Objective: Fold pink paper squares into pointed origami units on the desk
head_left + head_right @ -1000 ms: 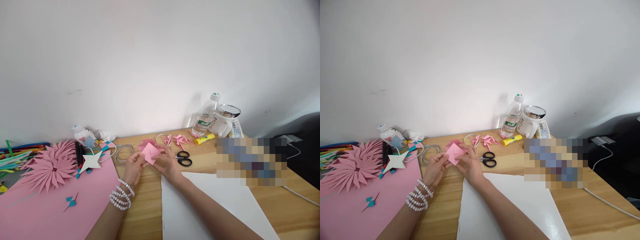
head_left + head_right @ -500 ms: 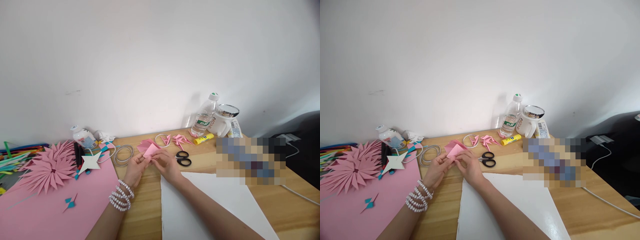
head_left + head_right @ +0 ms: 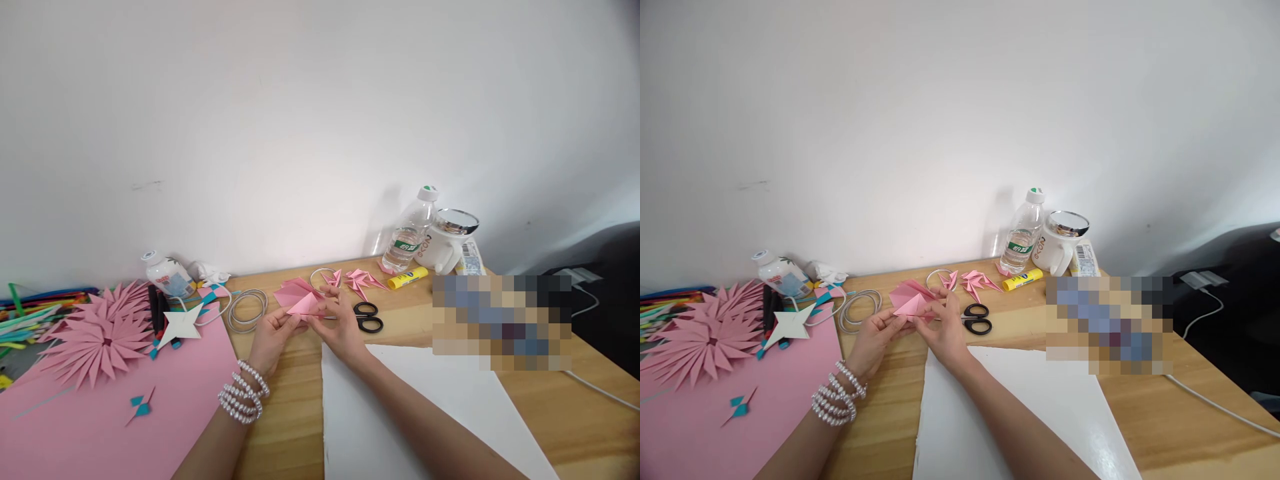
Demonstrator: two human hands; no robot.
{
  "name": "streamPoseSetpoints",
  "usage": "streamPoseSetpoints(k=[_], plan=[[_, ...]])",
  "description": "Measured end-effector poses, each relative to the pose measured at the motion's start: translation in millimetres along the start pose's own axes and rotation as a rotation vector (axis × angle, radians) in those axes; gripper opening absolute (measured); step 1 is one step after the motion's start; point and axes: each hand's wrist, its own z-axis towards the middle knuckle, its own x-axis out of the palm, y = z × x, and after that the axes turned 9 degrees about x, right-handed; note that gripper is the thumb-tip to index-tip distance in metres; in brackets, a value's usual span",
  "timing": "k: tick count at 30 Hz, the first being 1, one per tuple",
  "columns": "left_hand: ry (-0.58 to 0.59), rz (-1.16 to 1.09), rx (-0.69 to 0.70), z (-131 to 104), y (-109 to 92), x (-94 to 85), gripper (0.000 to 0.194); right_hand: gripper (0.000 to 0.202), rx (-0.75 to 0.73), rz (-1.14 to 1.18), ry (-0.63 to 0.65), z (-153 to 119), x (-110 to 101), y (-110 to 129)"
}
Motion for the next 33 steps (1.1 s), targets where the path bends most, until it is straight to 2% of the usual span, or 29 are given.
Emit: streamPoseSetpoints(k=[3, 6, 19, 33], plan=[[-0.005, -0.011, 0.013, 0, 1, -1.2, 0.034, 0.014, 0.132, 0.128, 0.121, 2, 0, -1], [-0.040, 0.009, 0.042, 0, 3, -2.3, 0.030, 0.020, 0.240, 0.287, 0.246, 2, 1, -2], [-0.207, 0.019, 0.060, 2, 3, -3.8, 0.025, 0.026, 0.352, 0.388, 0.263, 4, 3, -14], [-0.214, 0.017, 0.062, 2, -1, -1.8, 0.024, 0.027, 0.296, 0.307, 0.233, 3, 2, -10]])
